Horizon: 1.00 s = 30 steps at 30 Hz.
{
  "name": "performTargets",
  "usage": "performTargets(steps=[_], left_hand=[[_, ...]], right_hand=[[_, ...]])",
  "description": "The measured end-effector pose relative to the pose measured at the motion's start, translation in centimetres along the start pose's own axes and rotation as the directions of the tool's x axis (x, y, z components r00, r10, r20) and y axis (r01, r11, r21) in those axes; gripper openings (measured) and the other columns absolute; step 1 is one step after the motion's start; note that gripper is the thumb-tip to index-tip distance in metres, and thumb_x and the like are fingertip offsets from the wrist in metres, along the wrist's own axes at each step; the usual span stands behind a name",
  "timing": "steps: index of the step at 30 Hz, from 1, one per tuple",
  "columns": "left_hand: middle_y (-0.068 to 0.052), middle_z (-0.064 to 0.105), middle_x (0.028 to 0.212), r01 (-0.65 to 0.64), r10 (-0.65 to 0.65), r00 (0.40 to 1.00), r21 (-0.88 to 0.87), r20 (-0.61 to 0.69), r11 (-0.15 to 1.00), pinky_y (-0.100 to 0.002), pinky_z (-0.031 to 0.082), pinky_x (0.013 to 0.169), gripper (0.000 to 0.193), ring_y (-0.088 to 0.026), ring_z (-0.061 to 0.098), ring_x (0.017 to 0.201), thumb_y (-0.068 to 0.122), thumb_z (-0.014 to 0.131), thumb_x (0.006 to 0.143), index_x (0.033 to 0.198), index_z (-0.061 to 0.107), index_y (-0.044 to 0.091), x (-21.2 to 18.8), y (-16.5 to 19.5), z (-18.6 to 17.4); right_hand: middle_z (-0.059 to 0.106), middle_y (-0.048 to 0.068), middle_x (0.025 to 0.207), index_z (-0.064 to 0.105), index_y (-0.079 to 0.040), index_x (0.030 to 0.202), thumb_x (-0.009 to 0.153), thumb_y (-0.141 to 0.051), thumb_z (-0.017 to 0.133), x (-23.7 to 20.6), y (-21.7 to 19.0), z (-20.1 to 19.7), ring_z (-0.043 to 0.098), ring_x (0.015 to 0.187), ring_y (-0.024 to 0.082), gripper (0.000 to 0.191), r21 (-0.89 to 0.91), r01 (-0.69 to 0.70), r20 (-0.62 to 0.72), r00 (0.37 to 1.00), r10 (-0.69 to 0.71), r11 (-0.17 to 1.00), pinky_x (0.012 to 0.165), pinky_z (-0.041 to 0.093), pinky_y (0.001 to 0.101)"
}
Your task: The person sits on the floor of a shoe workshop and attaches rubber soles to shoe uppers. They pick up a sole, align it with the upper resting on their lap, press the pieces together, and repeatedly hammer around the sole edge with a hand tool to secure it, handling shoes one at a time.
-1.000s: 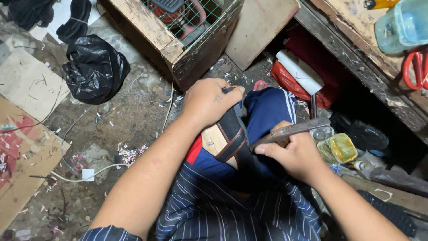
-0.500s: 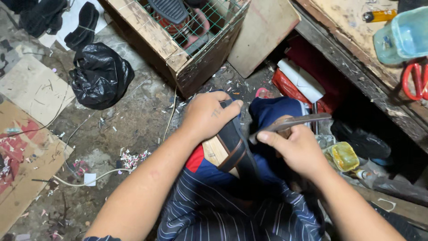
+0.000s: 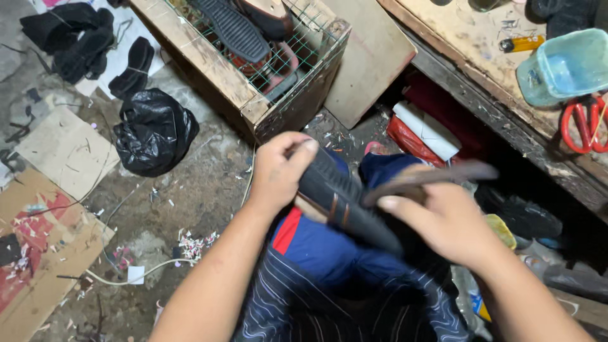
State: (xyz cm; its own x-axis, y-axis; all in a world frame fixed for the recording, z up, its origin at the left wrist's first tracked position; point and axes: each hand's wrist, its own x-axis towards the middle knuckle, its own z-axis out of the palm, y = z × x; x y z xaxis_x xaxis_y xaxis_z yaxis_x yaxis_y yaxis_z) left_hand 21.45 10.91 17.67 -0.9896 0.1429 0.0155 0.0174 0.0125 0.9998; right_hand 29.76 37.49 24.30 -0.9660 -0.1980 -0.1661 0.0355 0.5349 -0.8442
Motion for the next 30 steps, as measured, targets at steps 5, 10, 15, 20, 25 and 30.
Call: performTargets(steps=[5, 10, 15, 20, 25, 30], left_hand=[[-0.008, 0.064, 0.109, -0.286, 0.283, 0.956, -0.029, -0.079, 0.958, -0.03, 0.05, 0.097, 0.026, -0.016, 0.061, 0.105, 0.016, 0.063, 0.095, 0.115, 0.064, -0.001, -3.0, -2.1, 0.2], [-0.009, 0.065, 0.101, -0.111, 0.13, 0.986, 0.178, -0.104, 0.978, -0.033, 0.049, 0.09, 0.029, -0.018, 0.06, 0.098, 0.016, 0.071, 0.09, 0.113, 0.064, 0.001, -5.5, -1.9, 1.4], [-0.014, 0.064, 0.098, 0.019, -0.014, 0.997, 0.063, -0.078, 0.998, -0.036, 0.049, 0.082, 0.034, -0.025, 0.06, 0.09, 0.019, 0.067, 0.091, 0.119, 0.058, 0.003, -6.5, -2.8, 4.1], [-0.015, 0.065, 0.106, -0.159, 0.178, 0.979, 0.178, -0.099, 0.971, -0.036, 0.05, 0.091, 0.029, -0.028, 0.065, 0.099, 0.019, 0.063, 0.094, 0.117, 0.057, 0.002, -5.9, -3.8, 3.8], [-0.015, 0.063, 0.103, -0.227, 0.236, 0.971, 0.164, -0.036, 0.96, -0.036, 0.05, 0.091, 0.028, -0.026, 0.063, 0.099, 0.018, 0.063, 0.094, 0.116, 0.057, 0.002, -5.3, -3.6, 3.4], [-0.012, 0.065, 0.1, -0.161, 0.166, 0.986, 0.158, -0.019, 0.974, -0.034, 0.051, 0.088, 0.03, -0.023, 0.064, 0.094, 0.019, 0.063, 0.092, 0.117, 0.057, 0.002, -5.3, -3.9, 2.7]], right_hand=[[0.068, 0.007, 0.101, 0.072, -0.005, 0.105, 0.086, -0.018, 0.073, -8.1, 5.7, 2.7, 0.065, 0.097, 0.016, 0.023, 0.078, -0.125, -0.293, 0.945, 0.142, 0.989, 0.09, 0.051, 0.0338], [0.069, 0.007, 0.102, 0.066, -0.005, 0.117, 0.089, -0.023, 0.071, -9.1, 6.9, 5.5, 0.065, 0.096, 0.015, 0.034, 0.366, -0.257, -0.059, 0.953, 0.297, 0.895, 0.091, 0.05, 0.0325], [0.075, 0.009, 0.102, 0.065, -0.003, 0.12, 0.088, -0.024, 0.068, -9.6, 1.6, 0.6, 0.069, 0.094, 0.019, 0.039, -0.093, -0.151, -0.271, 0.955, 0.121, 0.984, 0.088, 0.051, 0.0326], [0.072, 0.018, 0.098, 0.06, -0.006, 0.122, 0.09, -0.035, 0.065, -5.9, 0.3, 3.1, 0.068, 0.093, 0.037, 0.043, -0.424, -0.279, -0.083, 0.959, 0.269, 0.862, 0.084, 0.052, 0.0448], [0.071, 0.021, 0.089, 0.055, -0.008, 0.12, 0.09, -0.041, 0.066, -5.9, 0.5, 2.6, 0.069, 0.089, 0.041, 0.046, -0.469, -0.324, -0.042, 0.938, 0.345, 0.822, 0.078, 0.052, 0.0477], [0.068, 0.011, 0.089, 0.059, -0.002, 0.102, 0.098, -0.033, 0.069, -8.7, -3.2, 0.9, 0.065, 0.086, 0.024, 0.034, 0.309, 0.388, -0.401, 0.881, -0.251, 0.868, 0.086, 0.052, 0.0393]])
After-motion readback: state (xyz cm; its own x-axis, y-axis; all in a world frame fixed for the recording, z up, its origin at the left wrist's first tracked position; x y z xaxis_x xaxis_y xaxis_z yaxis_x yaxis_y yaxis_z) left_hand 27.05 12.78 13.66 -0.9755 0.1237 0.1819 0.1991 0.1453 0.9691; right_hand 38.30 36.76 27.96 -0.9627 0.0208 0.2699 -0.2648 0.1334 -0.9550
